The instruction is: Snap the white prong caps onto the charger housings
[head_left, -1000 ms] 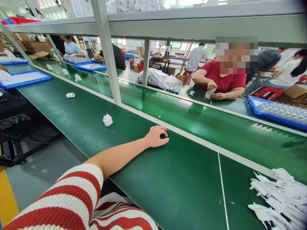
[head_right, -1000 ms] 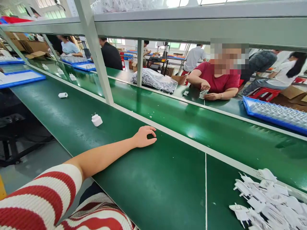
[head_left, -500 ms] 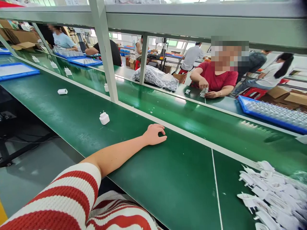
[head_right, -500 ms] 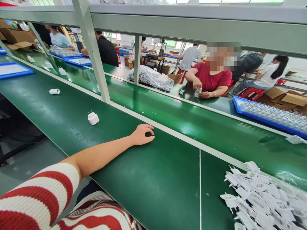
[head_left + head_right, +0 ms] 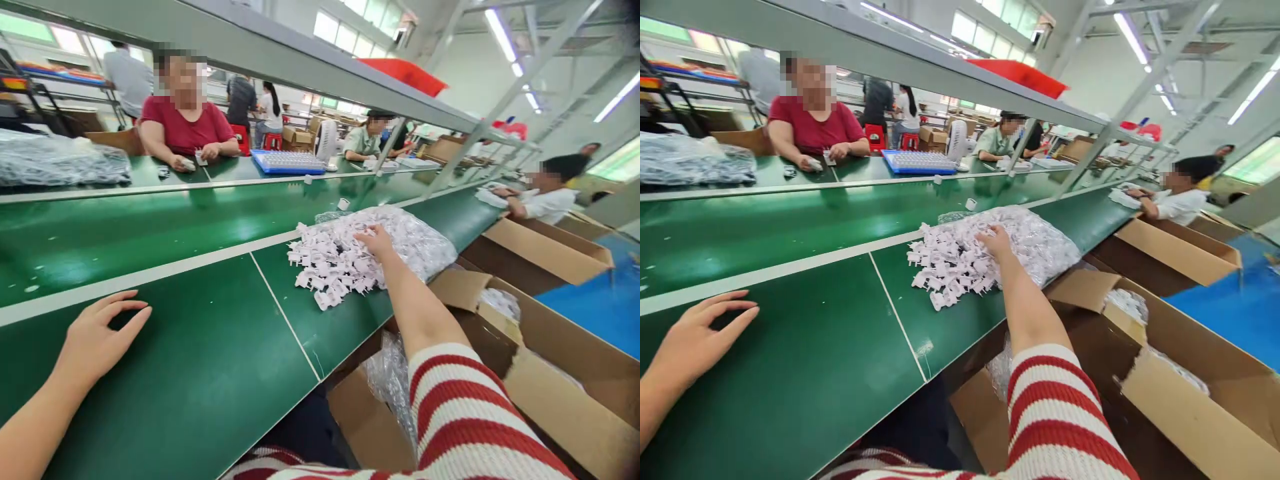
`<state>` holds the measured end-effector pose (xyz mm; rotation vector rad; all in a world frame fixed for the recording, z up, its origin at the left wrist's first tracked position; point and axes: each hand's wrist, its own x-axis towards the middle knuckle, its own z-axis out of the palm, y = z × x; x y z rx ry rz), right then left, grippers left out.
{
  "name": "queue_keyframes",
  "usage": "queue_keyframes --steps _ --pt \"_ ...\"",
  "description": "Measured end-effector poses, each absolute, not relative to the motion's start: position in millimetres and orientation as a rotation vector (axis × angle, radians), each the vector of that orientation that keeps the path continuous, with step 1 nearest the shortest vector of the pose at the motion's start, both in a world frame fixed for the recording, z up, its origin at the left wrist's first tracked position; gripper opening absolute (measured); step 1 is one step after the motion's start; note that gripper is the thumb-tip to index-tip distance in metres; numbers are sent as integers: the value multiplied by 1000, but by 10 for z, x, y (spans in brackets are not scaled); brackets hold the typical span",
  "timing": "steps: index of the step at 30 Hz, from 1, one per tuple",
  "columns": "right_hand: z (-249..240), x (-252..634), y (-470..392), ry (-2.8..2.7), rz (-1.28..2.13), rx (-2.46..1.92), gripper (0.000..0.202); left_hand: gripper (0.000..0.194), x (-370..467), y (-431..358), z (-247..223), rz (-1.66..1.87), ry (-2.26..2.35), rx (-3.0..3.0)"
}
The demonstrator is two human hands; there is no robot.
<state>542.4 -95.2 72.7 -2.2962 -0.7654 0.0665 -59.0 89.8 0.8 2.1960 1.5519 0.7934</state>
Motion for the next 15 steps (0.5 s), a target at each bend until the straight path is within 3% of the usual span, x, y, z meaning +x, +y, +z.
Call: queue_keyframes --steps 15 --pt "615 5125 -845 -1158 373 -1845 63 36 -564 832 95 677 1672 2134"
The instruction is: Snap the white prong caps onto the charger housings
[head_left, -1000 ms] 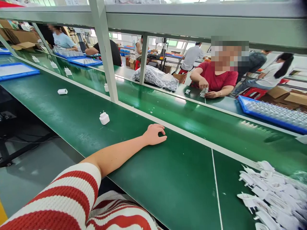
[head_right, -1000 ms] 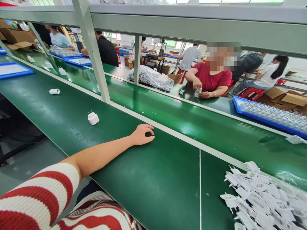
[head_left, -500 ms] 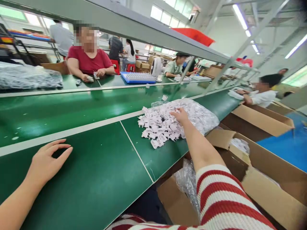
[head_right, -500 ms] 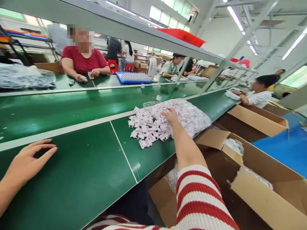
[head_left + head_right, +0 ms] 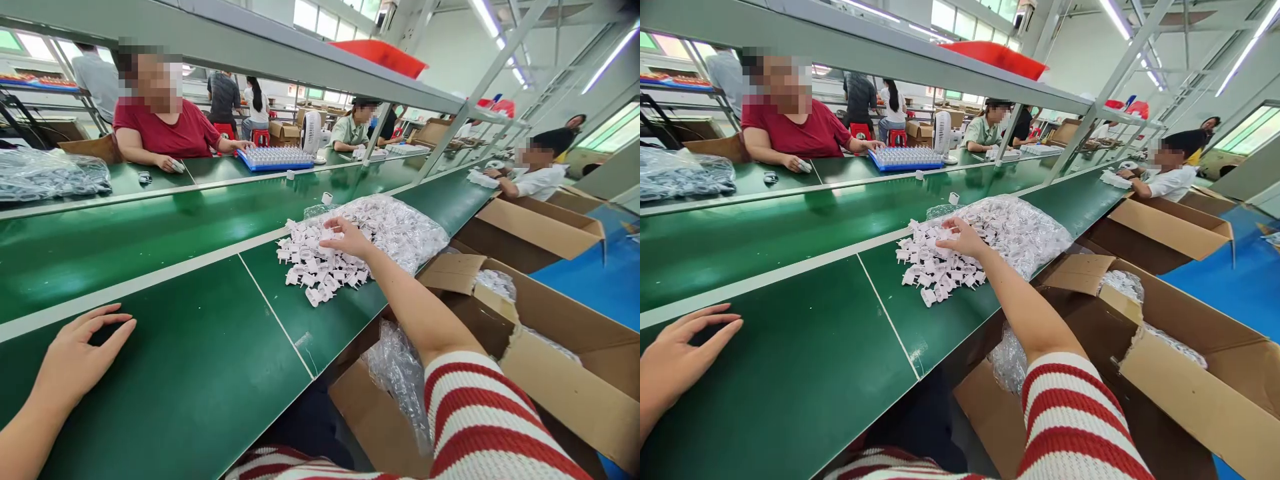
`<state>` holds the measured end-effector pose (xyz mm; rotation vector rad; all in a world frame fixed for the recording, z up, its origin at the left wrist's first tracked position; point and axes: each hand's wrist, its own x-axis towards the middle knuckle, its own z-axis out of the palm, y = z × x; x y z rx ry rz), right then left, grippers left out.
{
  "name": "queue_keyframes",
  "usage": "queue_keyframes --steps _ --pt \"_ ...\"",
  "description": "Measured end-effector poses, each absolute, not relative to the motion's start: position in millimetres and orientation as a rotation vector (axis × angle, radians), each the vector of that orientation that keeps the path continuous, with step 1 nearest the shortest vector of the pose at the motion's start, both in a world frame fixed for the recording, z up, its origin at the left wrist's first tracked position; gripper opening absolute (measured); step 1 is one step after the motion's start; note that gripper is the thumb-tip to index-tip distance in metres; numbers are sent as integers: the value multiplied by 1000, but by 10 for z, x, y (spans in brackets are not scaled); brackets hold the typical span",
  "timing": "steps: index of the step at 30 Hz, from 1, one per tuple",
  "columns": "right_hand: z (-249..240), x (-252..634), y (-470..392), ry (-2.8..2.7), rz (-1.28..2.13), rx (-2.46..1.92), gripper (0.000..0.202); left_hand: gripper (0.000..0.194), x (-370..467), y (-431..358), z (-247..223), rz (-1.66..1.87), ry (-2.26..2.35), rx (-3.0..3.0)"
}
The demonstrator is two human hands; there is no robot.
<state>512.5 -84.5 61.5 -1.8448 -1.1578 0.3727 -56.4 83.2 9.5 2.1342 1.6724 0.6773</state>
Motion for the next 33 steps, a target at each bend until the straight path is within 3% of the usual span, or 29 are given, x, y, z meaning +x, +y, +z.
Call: queue_keyframes --steps 5,14,16,20,23,26,31,33 --pt "663 5424 -785 -1025 386 -1938 38 36 -527 796 134 690 1671 2118" --pt "581 5921 -446 -477 268 -2380 41 34 -573 858 73 674 1638 2157" --pt "600 5945 -349 -423 288 -2426 52 34 -564 847 82 686 1632 2152" --pt "623 5983 -116 -368 343 -2504 100 33 -548 823 86 780 1570 2159" --pt "591 6026 29 -351 339 -2545 113 32 -565 830 64 780 1562 2158" --pt "539 6070 69 -357 300 -2567 104 32 -581 840 47 786 1548 2172" --pt "531 6105 -60 -525 244 -2573 53 34 -557 818 72 799 1540 2190" --pt "555 6091 -124 -614 232 -2573 42 35 -542 807 90 794 1548 2198"
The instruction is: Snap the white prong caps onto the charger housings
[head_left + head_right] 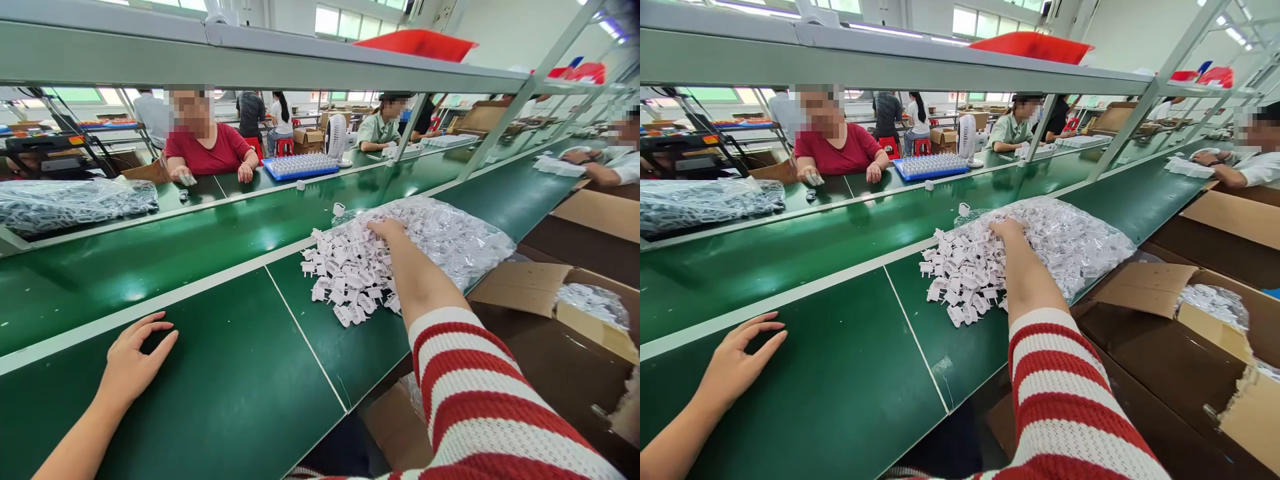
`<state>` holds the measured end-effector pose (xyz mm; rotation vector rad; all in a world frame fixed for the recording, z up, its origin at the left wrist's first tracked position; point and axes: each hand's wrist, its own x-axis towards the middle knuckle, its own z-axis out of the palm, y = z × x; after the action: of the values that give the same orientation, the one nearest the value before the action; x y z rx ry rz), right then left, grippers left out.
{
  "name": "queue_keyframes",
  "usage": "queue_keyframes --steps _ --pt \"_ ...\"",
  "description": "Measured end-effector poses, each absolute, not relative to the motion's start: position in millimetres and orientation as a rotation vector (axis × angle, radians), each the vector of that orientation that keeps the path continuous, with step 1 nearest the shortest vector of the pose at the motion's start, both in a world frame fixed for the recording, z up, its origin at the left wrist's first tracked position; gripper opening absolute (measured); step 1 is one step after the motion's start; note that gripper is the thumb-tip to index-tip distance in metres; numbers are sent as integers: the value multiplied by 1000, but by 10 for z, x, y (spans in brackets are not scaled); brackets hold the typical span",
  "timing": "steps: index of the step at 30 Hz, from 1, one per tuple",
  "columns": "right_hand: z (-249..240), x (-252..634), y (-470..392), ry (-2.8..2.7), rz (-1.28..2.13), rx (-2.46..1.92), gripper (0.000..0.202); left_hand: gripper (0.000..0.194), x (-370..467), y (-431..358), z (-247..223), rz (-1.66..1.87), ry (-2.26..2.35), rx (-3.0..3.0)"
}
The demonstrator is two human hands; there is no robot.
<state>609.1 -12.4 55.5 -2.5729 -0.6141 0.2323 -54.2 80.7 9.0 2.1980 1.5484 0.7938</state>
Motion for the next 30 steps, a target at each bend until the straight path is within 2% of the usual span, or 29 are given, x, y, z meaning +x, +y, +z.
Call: queue_keyframes --steps 11,15,19,25,30 --pt "661 5713 -508 -873 219 -2590 40 36 -550 851 82 754 1539 2199" --pt "807 5510 -602 -1061 189 -2553 40 41 -553 855 94 685 1554 2178" --pt "1049 5401 -583 -1285 328 -2557 44 39 -562 869 76 689 1542 2189" --pt "1321 5179 -54 -1479 432 -2598 56 38 -559 896 26 740 1514 2200" --pt "1079 4625 600 -1576 358 -2516 48 40 -585 886 -20 801 1462 2193"
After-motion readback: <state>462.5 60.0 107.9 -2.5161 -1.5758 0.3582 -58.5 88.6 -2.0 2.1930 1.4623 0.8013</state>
